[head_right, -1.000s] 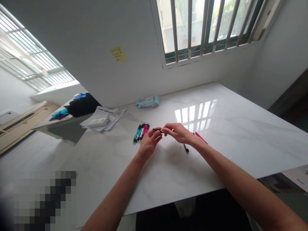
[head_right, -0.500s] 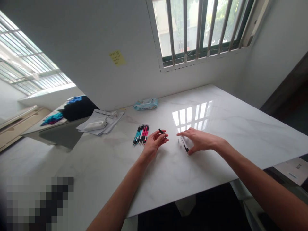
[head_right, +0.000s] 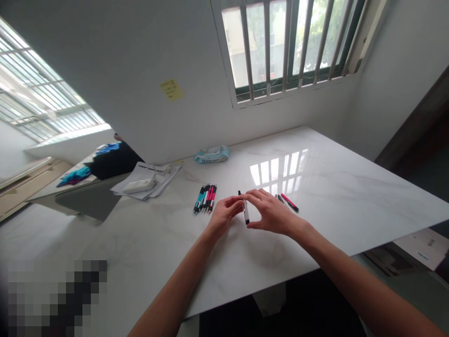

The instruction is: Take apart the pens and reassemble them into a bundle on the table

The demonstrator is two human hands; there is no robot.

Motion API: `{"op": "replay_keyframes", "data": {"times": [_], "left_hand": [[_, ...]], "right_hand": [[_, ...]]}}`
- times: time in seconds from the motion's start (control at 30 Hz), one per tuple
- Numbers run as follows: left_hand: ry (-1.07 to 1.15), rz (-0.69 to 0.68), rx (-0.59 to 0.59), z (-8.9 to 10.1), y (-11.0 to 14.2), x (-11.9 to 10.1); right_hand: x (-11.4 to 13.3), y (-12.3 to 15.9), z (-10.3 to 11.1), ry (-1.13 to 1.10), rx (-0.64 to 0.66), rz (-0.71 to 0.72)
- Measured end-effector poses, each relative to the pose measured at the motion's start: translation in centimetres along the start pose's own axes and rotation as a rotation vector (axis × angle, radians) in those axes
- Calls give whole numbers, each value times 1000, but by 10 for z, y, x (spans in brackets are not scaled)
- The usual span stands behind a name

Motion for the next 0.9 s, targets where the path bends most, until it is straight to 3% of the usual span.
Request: {"op": "replay_keyframes", "data": {"times": [0.23,0.4,0.6,0.77,0.9], "left_hand": [[23,68,64,-3,3,0],[-76,-18,-17,6,0,-10],[-77,-39,-48,11,-3,-12],[-65,-42,-26,8,-2,-11],[-29,-39,0,5,-1,-11]], "right_hand": [[-3,0,-6,2,-30,-25],[-31,22,-7,60,-50,-190],[-47,39,-21,106,29,-216],[-42,33,-21,-2,-25,-291],[-40,28,-9,-256,-126,-413]]}}
Point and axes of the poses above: each hand's wrist, its own y-axis away from the middle knuckle, its own z-axis out of the back of the hand, x = y × z, the point moved 5 cm from there along -y, towards the middle knuckle, and after that the axes turned 10 degrees about y, right-handed, at the moved point
